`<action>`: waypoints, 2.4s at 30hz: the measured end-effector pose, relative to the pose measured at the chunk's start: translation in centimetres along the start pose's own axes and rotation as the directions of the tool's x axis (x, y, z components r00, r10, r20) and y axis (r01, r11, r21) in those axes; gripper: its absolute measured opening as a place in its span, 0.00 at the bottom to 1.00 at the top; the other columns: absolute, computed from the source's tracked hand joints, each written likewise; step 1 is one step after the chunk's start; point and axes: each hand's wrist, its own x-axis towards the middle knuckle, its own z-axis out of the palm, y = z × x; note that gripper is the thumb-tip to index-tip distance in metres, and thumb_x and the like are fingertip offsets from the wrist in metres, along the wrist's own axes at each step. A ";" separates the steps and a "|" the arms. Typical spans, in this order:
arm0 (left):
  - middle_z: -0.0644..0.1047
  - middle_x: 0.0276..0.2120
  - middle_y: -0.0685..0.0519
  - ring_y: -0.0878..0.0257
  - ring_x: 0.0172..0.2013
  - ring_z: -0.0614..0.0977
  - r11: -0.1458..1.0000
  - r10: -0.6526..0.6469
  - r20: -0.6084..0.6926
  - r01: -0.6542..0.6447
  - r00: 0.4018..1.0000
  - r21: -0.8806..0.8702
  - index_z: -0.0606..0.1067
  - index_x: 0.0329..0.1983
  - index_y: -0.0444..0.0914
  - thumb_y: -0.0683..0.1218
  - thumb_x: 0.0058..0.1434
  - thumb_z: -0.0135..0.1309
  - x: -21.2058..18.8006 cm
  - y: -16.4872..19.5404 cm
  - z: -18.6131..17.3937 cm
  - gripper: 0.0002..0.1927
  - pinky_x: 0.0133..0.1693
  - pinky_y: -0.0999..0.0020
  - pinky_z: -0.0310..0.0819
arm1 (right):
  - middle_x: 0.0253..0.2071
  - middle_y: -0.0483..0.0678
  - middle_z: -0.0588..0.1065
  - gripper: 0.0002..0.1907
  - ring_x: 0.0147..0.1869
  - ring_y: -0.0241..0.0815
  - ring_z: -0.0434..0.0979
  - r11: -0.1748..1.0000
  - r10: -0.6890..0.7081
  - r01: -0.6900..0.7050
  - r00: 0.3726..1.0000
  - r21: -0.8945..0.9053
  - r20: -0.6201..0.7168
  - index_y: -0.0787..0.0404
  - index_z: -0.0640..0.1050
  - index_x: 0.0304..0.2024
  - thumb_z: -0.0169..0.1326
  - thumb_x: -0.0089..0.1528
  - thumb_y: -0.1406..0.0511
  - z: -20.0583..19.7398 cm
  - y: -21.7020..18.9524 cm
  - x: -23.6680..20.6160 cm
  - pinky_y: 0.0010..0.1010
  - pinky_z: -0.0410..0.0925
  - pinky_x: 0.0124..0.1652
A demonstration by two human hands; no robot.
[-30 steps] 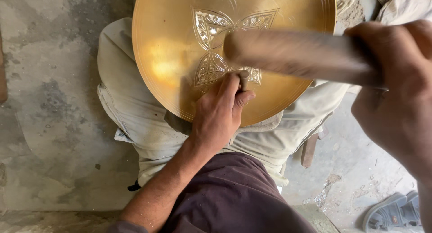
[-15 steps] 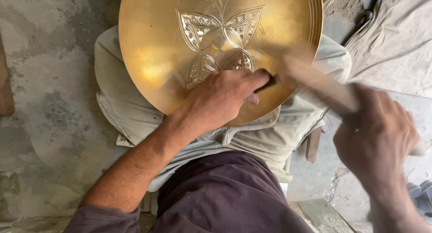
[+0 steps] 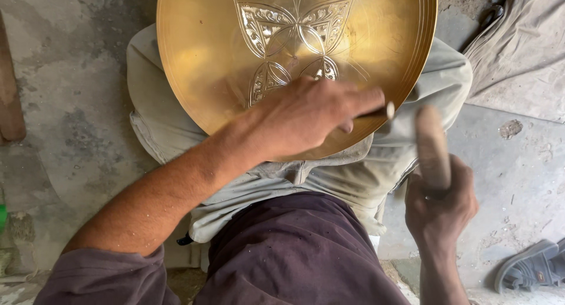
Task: The person sits on the floor with a brass plate on their lap and decorates it by hand. They hold a small punch against the plate's pre-drawn pattern and strike it with a wooden mallet, repositioning the punch repeatedly to emboss the decorative design deeper into the metal.
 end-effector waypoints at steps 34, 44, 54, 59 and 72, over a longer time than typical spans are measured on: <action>0.80 0.39 0.53 0.63 0.39 0.87 0.966 -0.211 -0.528 0.093 0.822 -0.240 0.66 0.57 0.40 0.47 0.73 0.59 -5.4 -0.4 2.4 0.17 0.36 0.67 0.85 | 0.49 0.55 0.80 0.34 0.55 0.48 0.83 0.866 0.159 -0.183 0.983 0.465 0.091 0.72 0.66 0.62 0.64 0.56 0.70 -0.3 0.3 2.8 0.41 0.78 0.57; 0.80 0.37 0.54 0.64 0.33 0.84 0.994 -0.112 -0.442 0.092 0.890 -0.065 0.67 0.62 0.45 0.49 0.70 0.56 -3.9 -0.5 2.7 0.20 0.30 0.72 0.82 | 0.47 0.56 0.79 0.29 0.50 0.46 0.83 0.830 0.077 -0.112 0.993 0.546 0.087 0.73 0.66 0.60 0.65 0.60 0.71 -0.4 -0.3 3.7 0.34 0.77 0.54; 0.79 0.30 0.55 0.66 0.26 0.81 0.989 -0.146 -0.322 0.136 0.935 -0.054 0.67 0.62 0.46 0.51 0.68 0.56 -2.9 -0.1 1.4 0.21 0.24 0.72 0.78 | 0.49 0.57 0.78 0.28 0.51 0.45 0.80 0.763 -0.053 -0.040 0.991 0.646 0.124 0.73 0.67 0.62 0.65 0.64 0.76 -1.6 -1.3 6.6 0.33 0.75 0.55; 0.79 0.34 0.54 0.66 0.32 0.83 0.997 -0.071 -0.381 0.080 0.922 0.008 0.68 0.60 0.45 0.50 0.69 0.55 -2.6 0.0 1.3 0.18 0.28 0.72 0.80 | 0.43 0.57 0.79 0.19 0.44 0.47 0.83 0.893 -0.434 0.440 0.898 -0.098 0.069 0.69 0.72 0.53 0.62 0.62 0.79 -3.1 -3.1 9.8 0.33 0.75 0.42; 0.81 0.35 0.50 0.63 0.30 0.84 0.971 -0.239 -0.445 0.224 0.863 -0.087 0.71 0.57 0.42 0.48 0.66 0.58 -3.2 0.6 2.5 0.18 0.28 0.70 0.81 | 0.36 0.59 0.80 0.17 0.31 0.46 0.79 0.809 -0.517 0.552 0.832 -0.203 0.201 0.73 0.75 0.49 0.59 0.58 0.78 -5.8 -5.5 13.6 0.36 0.73 0.33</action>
